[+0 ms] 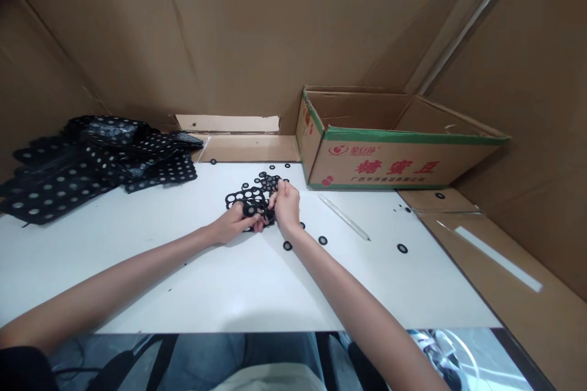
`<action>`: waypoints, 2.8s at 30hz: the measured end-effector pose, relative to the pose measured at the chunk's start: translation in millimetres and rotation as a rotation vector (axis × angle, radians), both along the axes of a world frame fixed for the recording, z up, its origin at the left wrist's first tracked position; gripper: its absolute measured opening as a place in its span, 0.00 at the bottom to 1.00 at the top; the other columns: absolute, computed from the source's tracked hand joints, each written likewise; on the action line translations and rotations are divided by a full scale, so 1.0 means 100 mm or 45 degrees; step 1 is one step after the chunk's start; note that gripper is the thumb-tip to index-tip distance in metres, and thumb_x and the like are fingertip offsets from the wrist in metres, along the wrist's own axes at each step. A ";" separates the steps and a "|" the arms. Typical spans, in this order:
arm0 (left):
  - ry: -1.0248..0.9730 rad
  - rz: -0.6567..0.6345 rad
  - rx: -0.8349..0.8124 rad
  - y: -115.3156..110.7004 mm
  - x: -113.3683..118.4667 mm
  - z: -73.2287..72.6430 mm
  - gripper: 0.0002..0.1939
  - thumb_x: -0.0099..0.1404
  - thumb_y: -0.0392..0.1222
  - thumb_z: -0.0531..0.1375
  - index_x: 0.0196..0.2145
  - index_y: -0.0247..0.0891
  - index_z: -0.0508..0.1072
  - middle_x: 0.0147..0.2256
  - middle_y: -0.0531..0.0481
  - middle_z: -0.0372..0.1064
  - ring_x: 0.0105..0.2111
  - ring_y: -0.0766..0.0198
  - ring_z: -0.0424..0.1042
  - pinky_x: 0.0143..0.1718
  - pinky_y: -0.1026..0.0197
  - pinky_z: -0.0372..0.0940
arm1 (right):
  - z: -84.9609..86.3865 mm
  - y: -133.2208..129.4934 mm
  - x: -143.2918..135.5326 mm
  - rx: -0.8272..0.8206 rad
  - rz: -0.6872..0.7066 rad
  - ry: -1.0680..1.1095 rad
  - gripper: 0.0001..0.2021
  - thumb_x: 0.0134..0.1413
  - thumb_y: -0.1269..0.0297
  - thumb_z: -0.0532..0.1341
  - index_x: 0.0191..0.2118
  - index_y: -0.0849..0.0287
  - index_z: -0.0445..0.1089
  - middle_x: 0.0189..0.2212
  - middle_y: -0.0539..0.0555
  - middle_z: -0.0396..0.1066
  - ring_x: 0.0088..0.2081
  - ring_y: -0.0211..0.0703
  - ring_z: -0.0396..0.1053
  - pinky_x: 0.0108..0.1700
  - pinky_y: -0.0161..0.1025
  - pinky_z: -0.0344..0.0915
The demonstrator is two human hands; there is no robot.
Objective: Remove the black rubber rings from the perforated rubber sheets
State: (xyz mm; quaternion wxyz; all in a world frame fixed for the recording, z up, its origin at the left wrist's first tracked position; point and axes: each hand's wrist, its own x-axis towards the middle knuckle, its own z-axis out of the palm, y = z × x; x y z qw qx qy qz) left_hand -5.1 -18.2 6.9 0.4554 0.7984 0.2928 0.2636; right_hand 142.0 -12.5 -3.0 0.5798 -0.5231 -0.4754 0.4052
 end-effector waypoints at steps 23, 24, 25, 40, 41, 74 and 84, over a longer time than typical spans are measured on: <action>-0.332 -0.004 -0.433 0.12 -0.03 -0.11 0.20 0.60 0.50 0.50 0.24 0.31 0.70 0.24 0.44 0.71 0.25 0.64 0.69 0.30 0.63 0.62 | 0.16 -0.06 0.10 0.621 0.550 -0.695 0.13 0.60 0.64 0.53 0.44 0.52 0.73 0.37 0.54 0.73 0.41 0.42 0.67 0.46 0.44 0.62; -0.336 -0.013 -0.446 0.13 -0.04 -0.12 0.22 0.60 0.52 0.49 0.24 0.30 0.70 0.24 0.42 0.71 0.25 0.63 0.69 0.30 0.62 0.62 | 0.15 -0.06 0.10 0.609 0.541 -0.686 0.13 0.59 0.63 0.54 0.44 0.52 0.74 0.37 0.54 0.73 0.40 0.42 0.67 0.46 0.43 0.62; -0.340 -0.009 -0.459 0.14 -0.04 -0.12 0.23 0.60 0.53 0.49 0.24 0.30 0.70 0.24 0.42 0.71 0.25 0.63 0.69 0.30 0.62 0.62 | 0.14 -0.05 0.10 0.601 0.532 -0.678 0.13 0.59 0.62 0.54 0.44 0.53 0.74 0.36 0.54 0.73 0.40 0.42 0.67 0.45 0.43 0.62; -0.392 -0.029 -0.434 0.15 -0.04 -0.15 0.21 0.61 0.50 0.48 0.27 0.29 0.72 0.24 0.42 0.71 0.24 0.63 0.69 0.29 0.62 0.62 | 0.12 -0.04 0.11 0.657 0.455 -0.755 0.12 0.58 0.65 0.55 0.43 0.51 0.74 0.36 0.54 0.70 0.41 0.43 0.64 0.44 0.44 0.62; -0.385 -0.027 -0.428 0.15 -0.04 -0.15 0.22 0.61 0.49 0.48 0.27 0.29 0.72 0.24 0.42 0.71 0.24 0.63 0.69 0.29 0.62 0.62 | 0.12 -0.04 0.10 0.679 0.439 -0.761 0.12 0.58 0.65 0.56 0.43 0.51 0.74 0.36 0.55 0.70 0.41 0.44 0.64 0.44 0.45 0.62; -0.138 0.006 -0.085 0.07 -0.03 -0.06 0.18 0.63 0.38 0.42 0.20 0.36 0.63 0.22 0.47 0.70 0.25 0.66 0.68 0.32 0.64 0.64 | 0.10 -0.06 0.02 0.543 0.484 -0.552 0.10 0.57 0.63 0.56 0.34 0.59 0.75 0.33 0.55 0.72 0.36 0.40 0.68 0.42 0.40 0.63; -0.173 0.098 -0.166 0.05 -0.01 -0.06 0.18 0.62 0.35 0.43 0.18 0.36 0.63 0.20 0.47 0.69 0.23 0.65 0.68 0.27 0.63 0.64 | 0.07 -0.11 -0.09 0.563 0.366 -0.625 0.13 0.60 0.64 0.53 0.31 0.59 0.73 0.33 0.55 0.72 0.37 0.43 0.65 0.42 0.41 0.61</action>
